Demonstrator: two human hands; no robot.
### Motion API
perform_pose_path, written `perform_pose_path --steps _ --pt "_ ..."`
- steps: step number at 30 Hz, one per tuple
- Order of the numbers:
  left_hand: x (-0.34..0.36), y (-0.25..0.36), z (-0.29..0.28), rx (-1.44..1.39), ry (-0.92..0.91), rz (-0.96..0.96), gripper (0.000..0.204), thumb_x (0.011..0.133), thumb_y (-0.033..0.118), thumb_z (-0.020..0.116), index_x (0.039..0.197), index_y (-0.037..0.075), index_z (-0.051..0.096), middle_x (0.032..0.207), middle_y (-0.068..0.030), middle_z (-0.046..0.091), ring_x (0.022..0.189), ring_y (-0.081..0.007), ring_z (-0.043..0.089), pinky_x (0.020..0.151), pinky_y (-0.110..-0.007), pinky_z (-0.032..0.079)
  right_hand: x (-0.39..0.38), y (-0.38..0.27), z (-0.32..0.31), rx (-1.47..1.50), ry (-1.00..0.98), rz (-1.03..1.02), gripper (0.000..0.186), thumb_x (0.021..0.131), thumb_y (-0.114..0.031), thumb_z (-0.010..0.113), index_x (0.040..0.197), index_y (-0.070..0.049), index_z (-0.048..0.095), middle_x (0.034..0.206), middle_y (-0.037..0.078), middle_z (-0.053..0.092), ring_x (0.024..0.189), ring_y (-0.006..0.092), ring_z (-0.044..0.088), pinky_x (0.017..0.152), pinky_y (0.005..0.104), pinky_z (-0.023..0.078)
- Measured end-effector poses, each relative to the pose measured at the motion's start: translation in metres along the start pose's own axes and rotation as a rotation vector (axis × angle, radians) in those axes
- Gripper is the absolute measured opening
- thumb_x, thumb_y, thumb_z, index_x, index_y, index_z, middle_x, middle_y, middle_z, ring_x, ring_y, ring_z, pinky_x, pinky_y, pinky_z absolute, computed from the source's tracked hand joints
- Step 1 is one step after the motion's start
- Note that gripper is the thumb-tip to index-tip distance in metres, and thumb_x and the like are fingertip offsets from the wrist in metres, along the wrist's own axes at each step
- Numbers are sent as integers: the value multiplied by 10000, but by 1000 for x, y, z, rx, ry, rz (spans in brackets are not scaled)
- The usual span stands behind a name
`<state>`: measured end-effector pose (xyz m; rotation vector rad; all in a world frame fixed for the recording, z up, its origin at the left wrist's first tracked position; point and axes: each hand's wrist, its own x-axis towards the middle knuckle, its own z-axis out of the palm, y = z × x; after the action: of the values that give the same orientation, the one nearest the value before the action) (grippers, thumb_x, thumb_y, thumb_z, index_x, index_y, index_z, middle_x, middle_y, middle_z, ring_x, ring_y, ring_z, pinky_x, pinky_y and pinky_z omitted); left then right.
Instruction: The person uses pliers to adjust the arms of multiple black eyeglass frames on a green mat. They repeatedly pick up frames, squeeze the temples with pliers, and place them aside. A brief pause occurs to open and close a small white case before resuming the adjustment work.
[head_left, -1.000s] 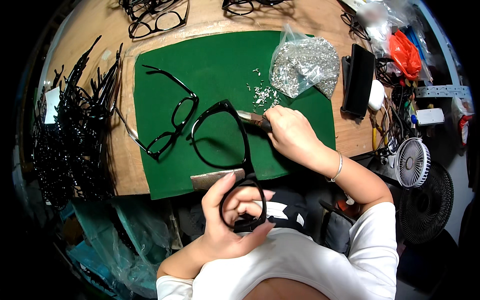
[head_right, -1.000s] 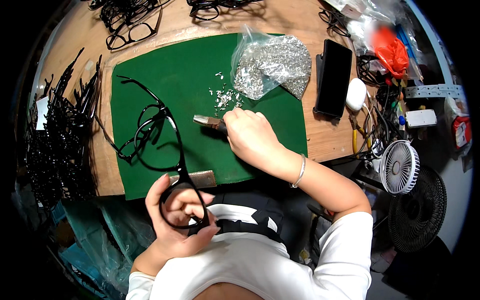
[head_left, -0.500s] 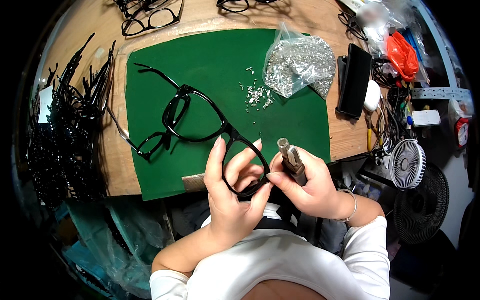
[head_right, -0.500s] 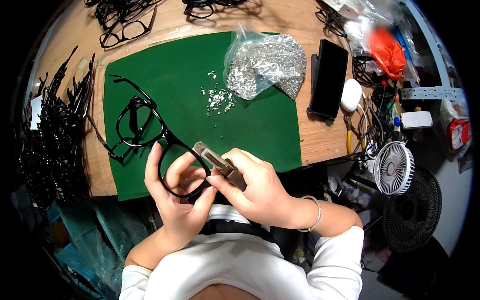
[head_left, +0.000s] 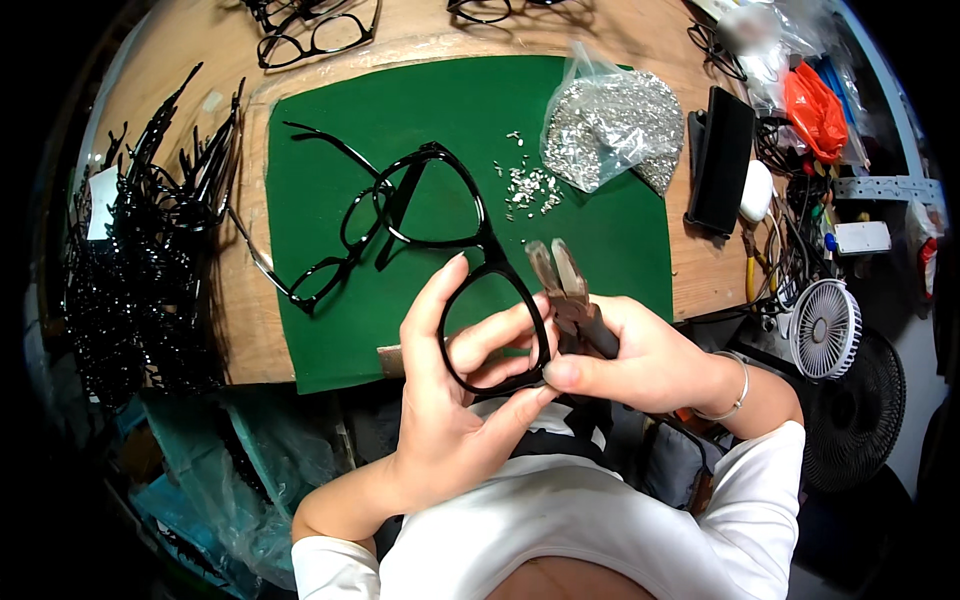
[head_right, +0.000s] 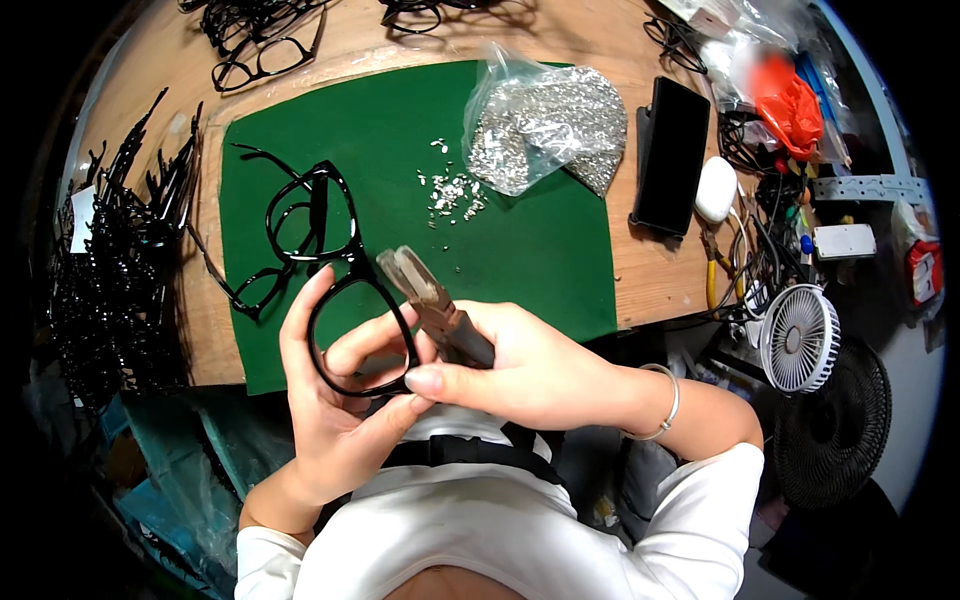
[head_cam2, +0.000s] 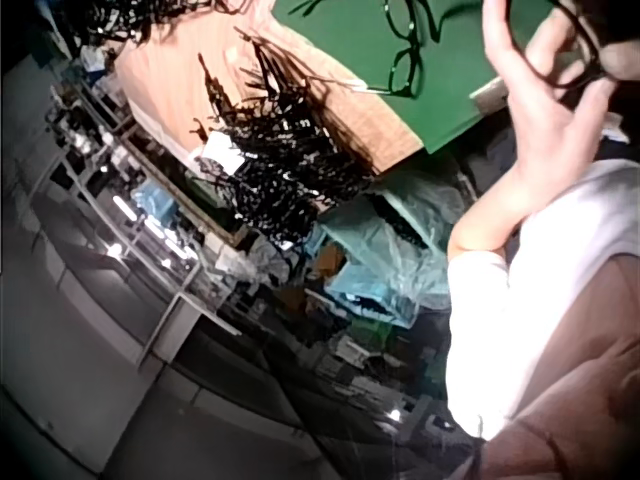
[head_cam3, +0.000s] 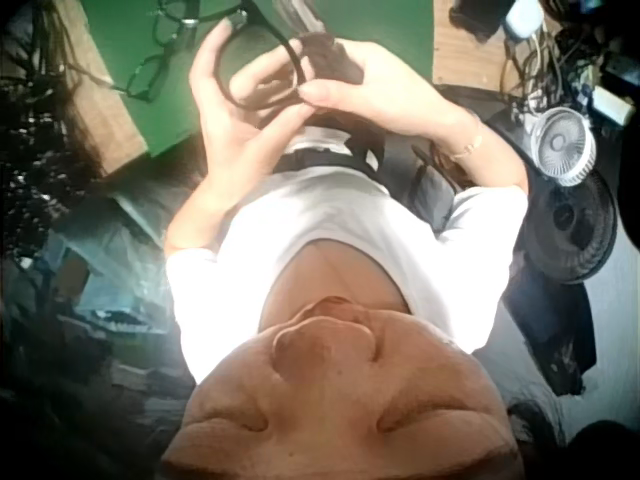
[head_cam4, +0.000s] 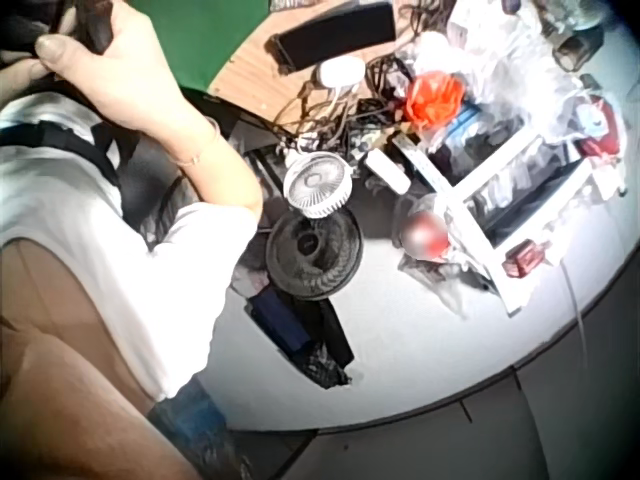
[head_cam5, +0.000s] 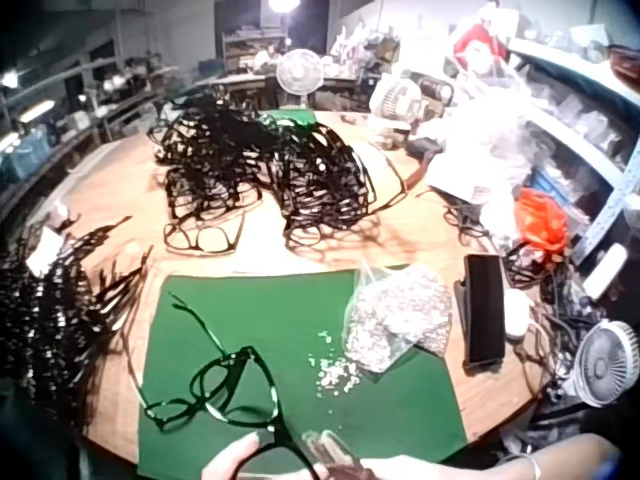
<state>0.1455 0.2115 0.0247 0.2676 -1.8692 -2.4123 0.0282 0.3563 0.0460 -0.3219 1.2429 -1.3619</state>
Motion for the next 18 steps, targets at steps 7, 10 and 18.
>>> perform_pose_path --steps 7,10,18 --pt "-8 16 -21 -146 0 -96 882 746 -135 606 1376 53 18 1236 -253 486 886 -164 633 792 -258 501 -9 -16 -3 -603 -240 307 255 892 -230 561 998 1 554 836 69 612 775 127 588 698 279 466" --pt "-7 15 -23 -157 -32 -95 887 744 -133 609 1378 54 17 1233 -255 487 881 -168 634 786 -255 502 -6 -19 -1 -584 -330 179 368 910 -351 504 979 8 545 827 170 606 759 285 597 682 355 459" --pt "-9 8 -24 -171 -47 -108 889 758 -127 597 1384 51 -8 1241 -255 470 985 -258 614 840 -303 501 3 -23 5 -848 -272 189 381 885 -323 541 878 57 570 739 226 605 708 379 602 647 422 472"
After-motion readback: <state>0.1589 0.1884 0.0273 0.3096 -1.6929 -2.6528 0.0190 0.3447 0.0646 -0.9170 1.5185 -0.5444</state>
